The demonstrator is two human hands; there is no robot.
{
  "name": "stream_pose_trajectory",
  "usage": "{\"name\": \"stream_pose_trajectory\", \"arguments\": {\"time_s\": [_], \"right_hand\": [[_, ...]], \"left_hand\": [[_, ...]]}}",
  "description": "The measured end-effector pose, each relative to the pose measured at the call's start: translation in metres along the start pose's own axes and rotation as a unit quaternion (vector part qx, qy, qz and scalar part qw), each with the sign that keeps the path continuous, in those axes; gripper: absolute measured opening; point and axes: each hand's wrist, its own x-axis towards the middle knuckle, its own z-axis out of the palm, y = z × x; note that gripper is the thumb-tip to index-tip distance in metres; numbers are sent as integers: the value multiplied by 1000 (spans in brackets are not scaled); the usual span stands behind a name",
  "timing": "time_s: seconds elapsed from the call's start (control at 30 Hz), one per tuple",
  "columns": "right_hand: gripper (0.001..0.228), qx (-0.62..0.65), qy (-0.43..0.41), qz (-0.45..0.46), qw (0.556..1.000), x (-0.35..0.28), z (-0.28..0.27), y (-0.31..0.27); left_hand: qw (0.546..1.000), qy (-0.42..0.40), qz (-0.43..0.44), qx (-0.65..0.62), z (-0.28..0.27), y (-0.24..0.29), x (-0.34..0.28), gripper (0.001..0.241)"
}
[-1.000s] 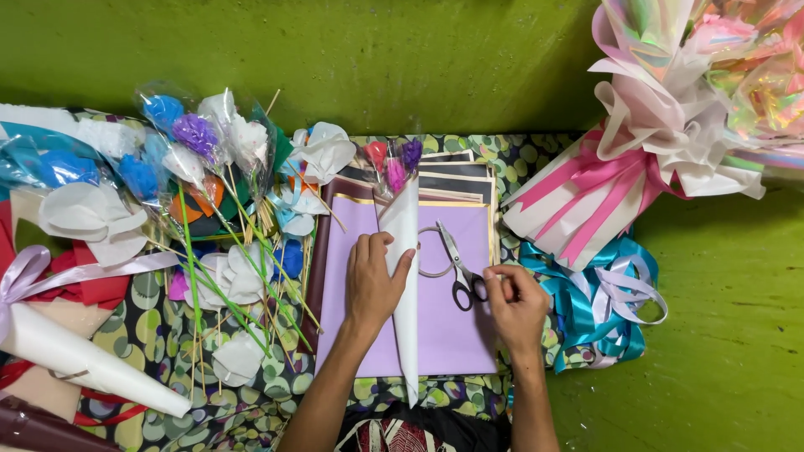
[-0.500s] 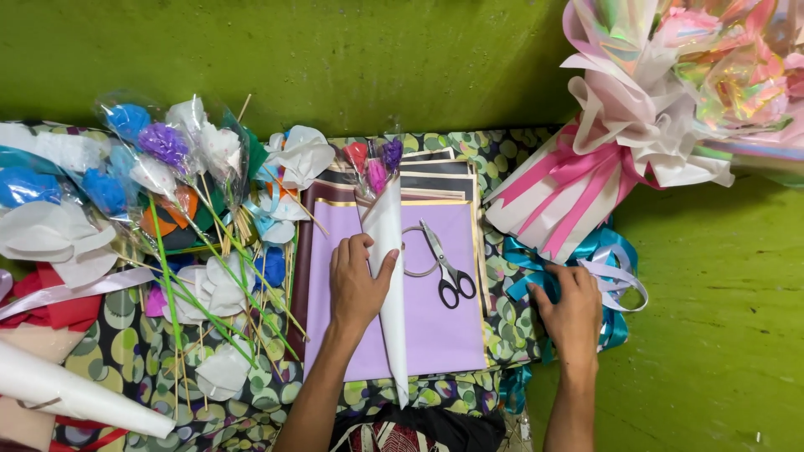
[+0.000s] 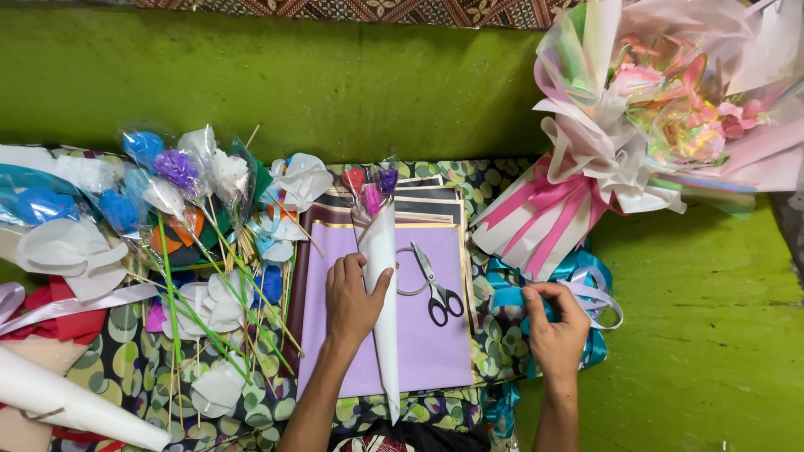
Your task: The person secures a small bouquet of artificial flowers wrapped in white paper by applying clear tape around the cone base. They then use scissors to trim the tape and wrap a teal ribbon around the bouquet, adjusting it for presentation.
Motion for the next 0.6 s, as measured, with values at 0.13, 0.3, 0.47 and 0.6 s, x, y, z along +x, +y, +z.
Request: {"name": "stream_pose_trajectory", "arguments": {"time_s": [0.13,0.3,0.47,0.6], "right_hand": [[14,62,-38,-4,997,1,26,-24],[10,73,-104,-50,991,-6,61,-69],[13,80,-176,-69,979,-16,75,-81],[18,73,-245,-85,963,-11,66,-73]], "left_hand": [[999,32,0,-19,-17,20,-7,46],[956,-87,200,-194,-57,67,-23,85],[957,-77,136,-245,-66,57,-29,31],[968,-74,43,-235,-74,32,-25,31]]}}
